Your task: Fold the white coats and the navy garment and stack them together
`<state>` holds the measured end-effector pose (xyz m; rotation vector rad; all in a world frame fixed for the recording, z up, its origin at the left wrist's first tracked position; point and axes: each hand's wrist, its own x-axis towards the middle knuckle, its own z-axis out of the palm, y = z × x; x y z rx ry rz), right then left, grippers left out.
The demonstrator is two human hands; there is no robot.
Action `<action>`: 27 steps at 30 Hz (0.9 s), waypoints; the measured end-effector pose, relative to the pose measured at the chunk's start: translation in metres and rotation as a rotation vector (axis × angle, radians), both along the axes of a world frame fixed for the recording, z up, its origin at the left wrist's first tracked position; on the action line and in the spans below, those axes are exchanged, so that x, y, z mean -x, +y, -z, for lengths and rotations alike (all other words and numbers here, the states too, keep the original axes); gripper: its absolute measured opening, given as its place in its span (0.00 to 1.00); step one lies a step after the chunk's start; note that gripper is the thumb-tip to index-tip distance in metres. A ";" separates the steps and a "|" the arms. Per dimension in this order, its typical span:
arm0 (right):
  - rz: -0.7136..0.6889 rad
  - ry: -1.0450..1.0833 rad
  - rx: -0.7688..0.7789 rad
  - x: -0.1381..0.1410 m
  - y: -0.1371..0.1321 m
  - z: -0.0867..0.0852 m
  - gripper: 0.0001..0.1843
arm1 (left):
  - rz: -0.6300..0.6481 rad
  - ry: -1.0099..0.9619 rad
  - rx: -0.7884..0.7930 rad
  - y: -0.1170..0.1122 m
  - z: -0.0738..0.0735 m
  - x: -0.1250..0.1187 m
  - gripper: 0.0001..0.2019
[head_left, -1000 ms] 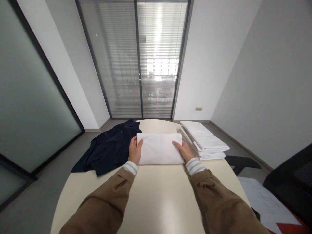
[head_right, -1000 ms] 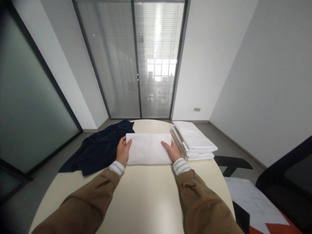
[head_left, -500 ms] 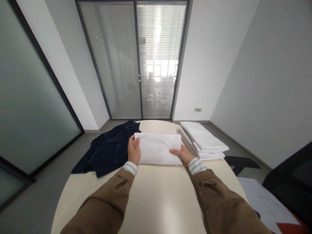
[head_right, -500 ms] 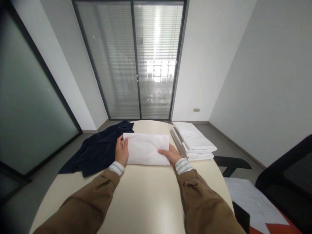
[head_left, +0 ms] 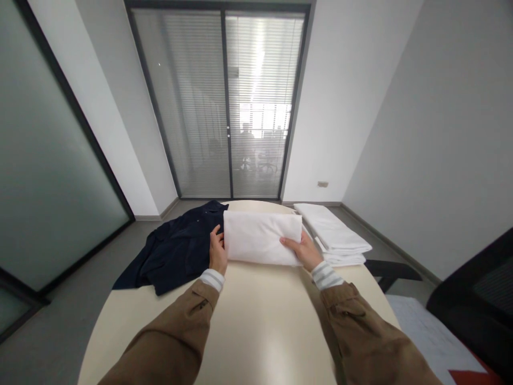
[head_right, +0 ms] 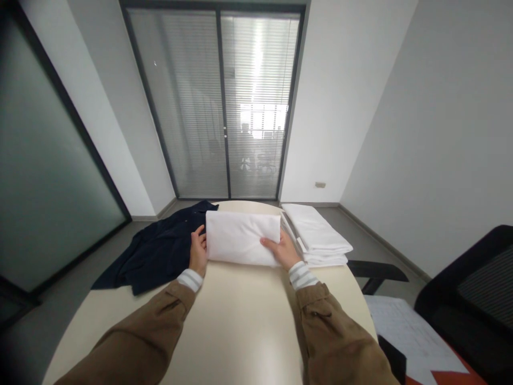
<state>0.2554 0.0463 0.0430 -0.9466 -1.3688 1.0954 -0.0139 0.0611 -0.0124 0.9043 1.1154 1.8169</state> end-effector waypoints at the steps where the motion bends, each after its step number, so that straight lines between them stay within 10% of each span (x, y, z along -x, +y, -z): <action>1: 0.024 0.000 -0.028 -0.001 -0.002 -0.006 0.28 | 0.005 -0.025 0.028 0.001 0.002 -0.001 0.33; 11: 0.589 0.463 -0.318 -0.019 0.001 -0.057 0.32 | 0.133 0.224 0.091 -0.004 0.013 -0.014 0.36; 27: 0.803 0.592 0.107 -0.073 0.032 -0.024 0.23 | 0.132 0.362 0.098 -0.001 0.019 -0.009 0.30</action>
